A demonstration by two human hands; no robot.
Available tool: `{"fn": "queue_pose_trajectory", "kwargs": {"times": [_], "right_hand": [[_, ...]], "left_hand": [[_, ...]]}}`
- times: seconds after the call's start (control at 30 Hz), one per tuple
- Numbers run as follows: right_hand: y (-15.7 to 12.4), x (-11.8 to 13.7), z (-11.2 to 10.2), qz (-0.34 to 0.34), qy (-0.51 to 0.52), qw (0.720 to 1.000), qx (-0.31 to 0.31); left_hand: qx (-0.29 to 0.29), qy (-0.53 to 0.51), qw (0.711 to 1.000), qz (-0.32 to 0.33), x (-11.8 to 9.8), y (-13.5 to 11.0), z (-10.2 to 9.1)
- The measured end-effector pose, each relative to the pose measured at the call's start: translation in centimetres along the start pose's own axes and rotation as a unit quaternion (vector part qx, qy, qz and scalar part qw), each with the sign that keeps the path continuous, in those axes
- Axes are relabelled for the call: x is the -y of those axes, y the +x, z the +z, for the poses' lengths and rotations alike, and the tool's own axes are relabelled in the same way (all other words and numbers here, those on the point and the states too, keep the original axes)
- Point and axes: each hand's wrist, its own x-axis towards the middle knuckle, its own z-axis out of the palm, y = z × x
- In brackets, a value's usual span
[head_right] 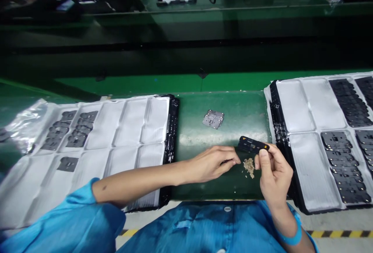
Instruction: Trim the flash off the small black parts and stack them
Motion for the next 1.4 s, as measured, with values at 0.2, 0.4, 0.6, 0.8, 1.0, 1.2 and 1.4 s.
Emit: {"fn": "queue_pose_trajectory", "kwargs": {"times": [0.2, 0.4, 0.6, 0.8, 1.0, 1.2, 1.4], "right_hand": [[-0.2, 0.5, 0.4, -0.014, -0.003, 1.0, 0.024], [-0.6, 0.6, 1.0, -0.08, -0.04, 0.995, 0.054], [-0.6, 0.4, 1.1, -0.06, -0.031, 0.996, 0.052], [-0.4, 0.5, 1.4, -0.038, -0.024, 0.997, 0.057], [-0.6, 0.4, 1.3, -0.046, -0.03, 0.995, 0.08], [-0.5, 0.5, 1.2, -0.047, -0.041, 0.991, 0.116], [-0.7, 0.8, 2.0, -0.008, -0.008, 0.993, 0.117]], "left_hand": [[-0.133, -0.098, 0.986, -0.01, -1.5, 0.7, -1.9], [-0.174, -0.217, 0.96, -0.019, -1.9, 1.6, -1.6], [-0.166, -0.236, 0.957, -0.031, -2.1, 1.0, -1.6], [-0.171, -0.238, 0.956, -0.028, -1.9, 0.6, -1.4], [-0.181, -0.279, 0.941, -0.061, -1.6, 0.8, -0.9], [-0.192, -0.347, 0.91, -0.121, -1.6, 0.9, -0.2], [-0.207, -0.385, 0.891, -0.122, -2.2, 0.2, 0.5]]}}
